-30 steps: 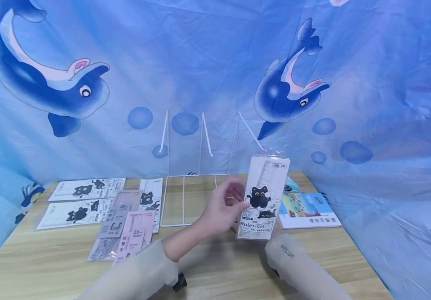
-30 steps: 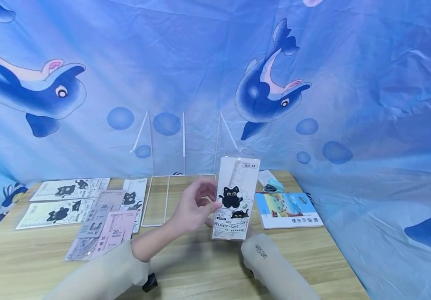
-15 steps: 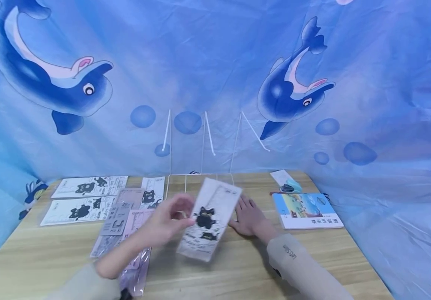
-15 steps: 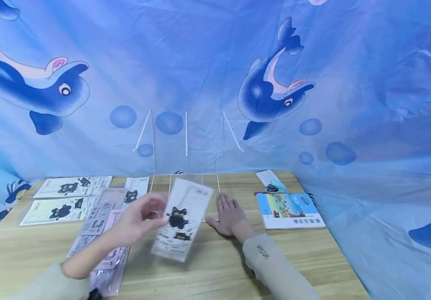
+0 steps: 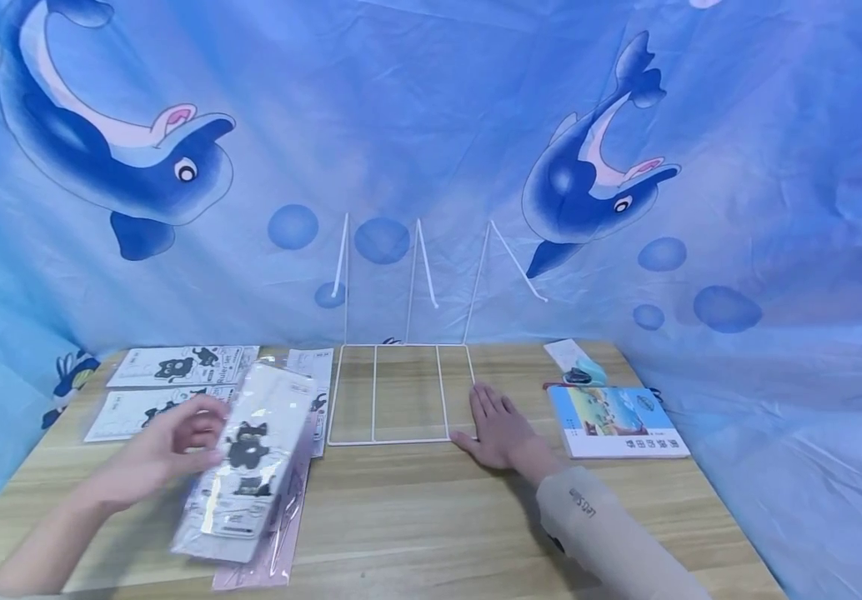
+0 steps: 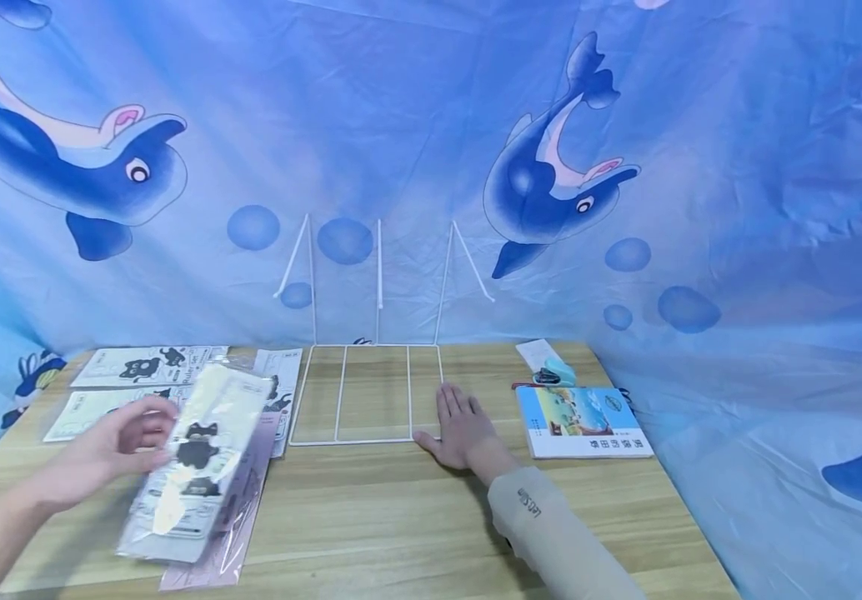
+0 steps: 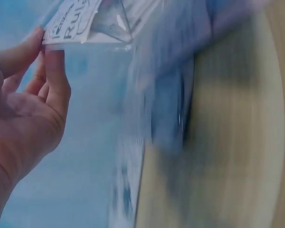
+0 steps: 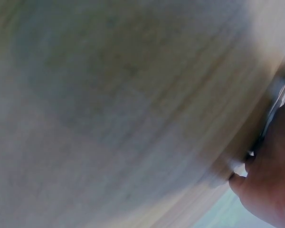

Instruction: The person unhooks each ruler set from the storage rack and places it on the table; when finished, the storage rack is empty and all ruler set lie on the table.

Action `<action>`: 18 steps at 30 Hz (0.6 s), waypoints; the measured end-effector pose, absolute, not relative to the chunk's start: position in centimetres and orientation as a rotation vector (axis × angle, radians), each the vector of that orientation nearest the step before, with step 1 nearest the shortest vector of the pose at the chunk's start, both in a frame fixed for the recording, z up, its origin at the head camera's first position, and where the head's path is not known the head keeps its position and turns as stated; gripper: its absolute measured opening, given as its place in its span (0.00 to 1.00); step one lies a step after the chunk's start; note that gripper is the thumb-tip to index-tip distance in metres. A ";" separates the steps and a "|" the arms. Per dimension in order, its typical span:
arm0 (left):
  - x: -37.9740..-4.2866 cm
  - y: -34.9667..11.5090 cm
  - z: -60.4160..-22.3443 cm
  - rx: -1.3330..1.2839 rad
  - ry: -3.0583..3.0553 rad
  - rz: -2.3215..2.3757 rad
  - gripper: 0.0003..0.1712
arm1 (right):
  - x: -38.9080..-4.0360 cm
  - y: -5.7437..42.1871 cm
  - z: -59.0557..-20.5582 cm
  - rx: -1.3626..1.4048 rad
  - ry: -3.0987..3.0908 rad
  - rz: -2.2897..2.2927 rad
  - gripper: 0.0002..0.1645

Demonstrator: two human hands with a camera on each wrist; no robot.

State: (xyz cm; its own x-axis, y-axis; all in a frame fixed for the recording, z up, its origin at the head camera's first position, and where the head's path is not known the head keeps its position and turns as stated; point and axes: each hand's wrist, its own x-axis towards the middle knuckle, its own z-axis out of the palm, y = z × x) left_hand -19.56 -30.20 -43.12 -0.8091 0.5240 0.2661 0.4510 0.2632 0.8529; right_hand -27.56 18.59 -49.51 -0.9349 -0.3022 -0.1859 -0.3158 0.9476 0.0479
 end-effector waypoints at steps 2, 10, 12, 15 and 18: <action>-19.4 -33.0 -43.6 0.846 2.464 1.589 0.25 | -27.6 18.6 -49.7 -0.471 2.920 0.106 0.57; -18.5 -42.0 -47.0 0.465 2.423 1.738 0.29 | -27.5 18.5 -49.6 -0.457 2.938 0.116 0.58; -18.2 -43.0 -47.7 0.385 2.479 1.691 0.28 | -27.6 18.5 -49.5 -0.458 2.937 0.127 0.58; -17.9 -43.9 -48.1 0.295 2.570 1.514 0.26 | -27.6 18.5 -49.6 -0.465 2.940 0.127 0.58; -17.8 -44.4 -48.3 0.271 2.518 1.456 0.25 | -27.7 18.5 -49.7 -0.469 2.941 0.135 0.58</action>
